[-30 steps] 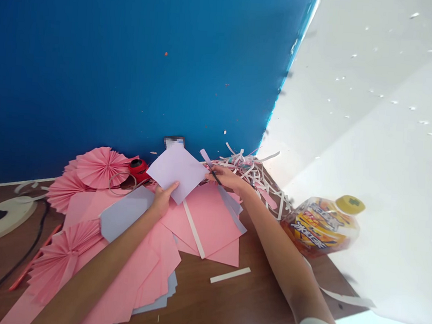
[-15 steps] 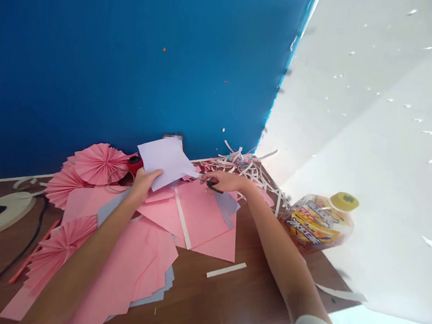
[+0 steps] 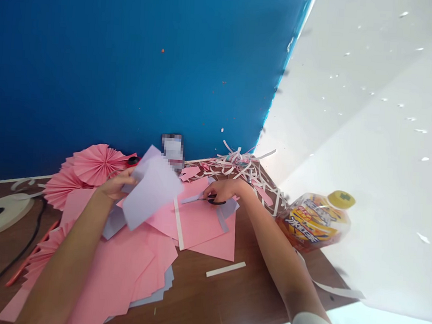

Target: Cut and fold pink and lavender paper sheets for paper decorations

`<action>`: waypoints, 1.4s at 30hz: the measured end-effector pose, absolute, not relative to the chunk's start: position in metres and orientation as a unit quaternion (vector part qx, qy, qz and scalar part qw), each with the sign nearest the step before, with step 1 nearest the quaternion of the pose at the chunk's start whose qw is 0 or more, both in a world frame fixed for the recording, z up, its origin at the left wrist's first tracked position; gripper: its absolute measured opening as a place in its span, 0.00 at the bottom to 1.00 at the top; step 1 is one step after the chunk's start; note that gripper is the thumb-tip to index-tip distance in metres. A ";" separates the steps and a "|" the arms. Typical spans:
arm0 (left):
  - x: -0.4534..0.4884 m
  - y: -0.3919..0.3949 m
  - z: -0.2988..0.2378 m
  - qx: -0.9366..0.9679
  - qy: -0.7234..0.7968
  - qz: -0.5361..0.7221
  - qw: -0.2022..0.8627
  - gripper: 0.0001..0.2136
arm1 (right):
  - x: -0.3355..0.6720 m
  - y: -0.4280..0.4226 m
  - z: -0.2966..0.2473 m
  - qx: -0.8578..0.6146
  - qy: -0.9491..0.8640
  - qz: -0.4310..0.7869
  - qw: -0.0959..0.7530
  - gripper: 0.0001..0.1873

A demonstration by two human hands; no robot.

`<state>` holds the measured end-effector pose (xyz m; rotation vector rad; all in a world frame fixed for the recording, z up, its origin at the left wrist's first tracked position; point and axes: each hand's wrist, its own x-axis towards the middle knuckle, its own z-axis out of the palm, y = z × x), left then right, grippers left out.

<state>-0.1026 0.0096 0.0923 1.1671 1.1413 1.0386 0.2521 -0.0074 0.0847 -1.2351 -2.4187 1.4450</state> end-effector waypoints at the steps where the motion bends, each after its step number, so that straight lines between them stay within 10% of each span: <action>1: -0.108 0.007 0.094 0.541 0.474 0.355 0.597 0.13 | 0.254 -0.006 0.084 -0.403 -0.788 0.465 0.035 0.19; 16: -0.082 0.008 0.095 0.825 0.369 -0.069 0.423 0.19 | 0.257 -0.001 0.085 -0.434 -0.835 0.327 -0.086 0.27; 22: -0.054 0.009 0.081 0.794 0.417 0.194 0.398 0.09 | 0.256 -0.002 0.087 -0.417 -0.853 0.310 -0.056 0.25; 29: 0.014 -0.031 0.088 0.362 0.322 0.498 0.719 0.05 | 0.249 -0.006 0.086 -0.441 -0.846 0.294 -0.060 0.28; 36: 0.010 -0.045 0.080 0.727 0.286 -0.039 0.624 0.08 | 0.243 -0.010 0.090 -0.441 -0.851 0.280 -0.054 0.26; 42: -0.004 -0.032 0.069 0.726 0.339 -0.159 0.577 0.10 | 0.246 -0.010 0.096 -0.482 -0.826 0.284 -0.069 0.28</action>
